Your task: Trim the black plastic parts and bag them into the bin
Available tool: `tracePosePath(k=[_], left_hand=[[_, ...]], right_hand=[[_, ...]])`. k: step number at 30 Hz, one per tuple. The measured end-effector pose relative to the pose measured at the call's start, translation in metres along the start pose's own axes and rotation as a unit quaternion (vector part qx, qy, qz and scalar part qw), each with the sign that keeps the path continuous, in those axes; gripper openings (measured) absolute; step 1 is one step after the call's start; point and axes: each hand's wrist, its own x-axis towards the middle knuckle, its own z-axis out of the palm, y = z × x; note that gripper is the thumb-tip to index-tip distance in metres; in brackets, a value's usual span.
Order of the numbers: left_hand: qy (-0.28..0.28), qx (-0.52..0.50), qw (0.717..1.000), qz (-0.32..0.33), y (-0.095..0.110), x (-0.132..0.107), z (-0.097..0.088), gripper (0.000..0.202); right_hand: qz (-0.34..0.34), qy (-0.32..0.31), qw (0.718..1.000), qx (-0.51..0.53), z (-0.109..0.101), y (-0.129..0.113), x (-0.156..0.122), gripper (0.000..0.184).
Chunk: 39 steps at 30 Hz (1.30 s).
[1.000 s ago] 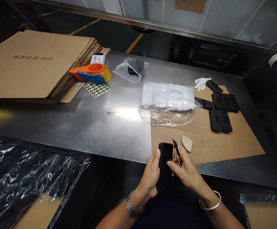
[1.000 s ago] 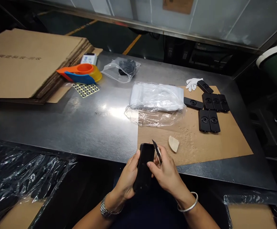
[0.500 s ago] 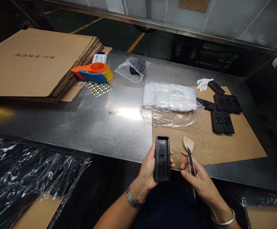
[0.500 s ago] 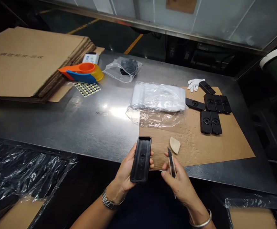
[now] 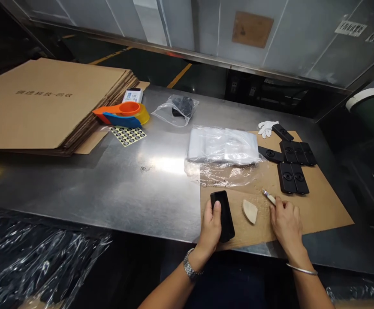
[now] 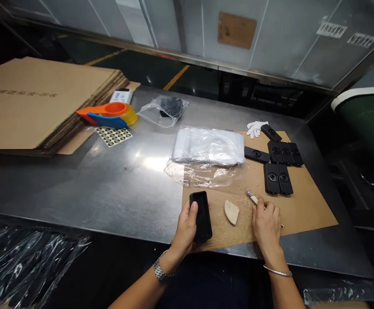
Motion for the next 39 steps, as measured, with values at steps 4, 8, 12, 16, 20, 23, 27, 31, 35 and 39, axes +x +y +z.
tracePosePath(k=[4, 8, 12, 16, 20, 23, 27, 31, 35, 39], left_hand=[[0.006, 0.105, 0.99, 0.094, -0.01, 0.012, 0.005, 0.044], [0.016, 0.207, 0.965, 0.158, -0.021, 0.018, 0.006, 0.049], [0.041, 0.294, 0.93, 0.215, -0.025, 0.021, 0.0, 0.048], [0.039, 0.295, 0.924, 0.24, -0.015, 0.023, -0.006, 0.045], [-0.007, 0.27, 0.932, 0.242, 0.006, 0.033, -0.002, 0.037], [-0.037, 0.254, 0.934, 0.249, 0.023, 0.048, 0.008, 0.032], [-0.051, 0.225, 0.944, 0.235, 0.039, 0.079, 0.025, 0.03], [-0.061, 0.175, 0.964, 0.189, 0.041, 0.105, 0.042, 0.028], [-0.065, 0.11, 0.981, 0.146, 0.039, 0.114, 0.056, 0.028], [-0.098, 0.039, 0.99, 0.096, 0.041, 0.107, 0.064, 0.028]], right_hand=[[-0.098, 0.092, 0.981, 0.14, -0.02, -0.022, 0.014, 0.031], [-0.237, 0.047, 0.949, 0.201, -0.04, -0.059, 0.048, 0.029], [-0.251, 0.021, 0.956, 0.15, -0.03, -0.092, 0.099, 0.028], [-0.214, 0.03, 0.97, 0.109, -0.014, -0.106, 0.142, 0.034], [-0.195, 0.04, 0.976, 0.089, -0.008, -0.108, 0.162, 0.037], [-0.199, 0.035, 0.976, 0.079, -0.005, -0.106, 0.168, 0.027], [-0.184, 0.045, 0.979, 0.075, 0.002, -0.102, 0.169, 0.022], [-0.18, 0.08, 0.976, 0.093, 0.007, -0.101, 0.169, 0.023], [-0.188, 0.114, 0.967, 0.132, 0.007, -0.101, 0.167, 0.016], [-0.212, 0.143, 0.948, 0.189, 0.0, -0.101, 0.143, 0.025]])
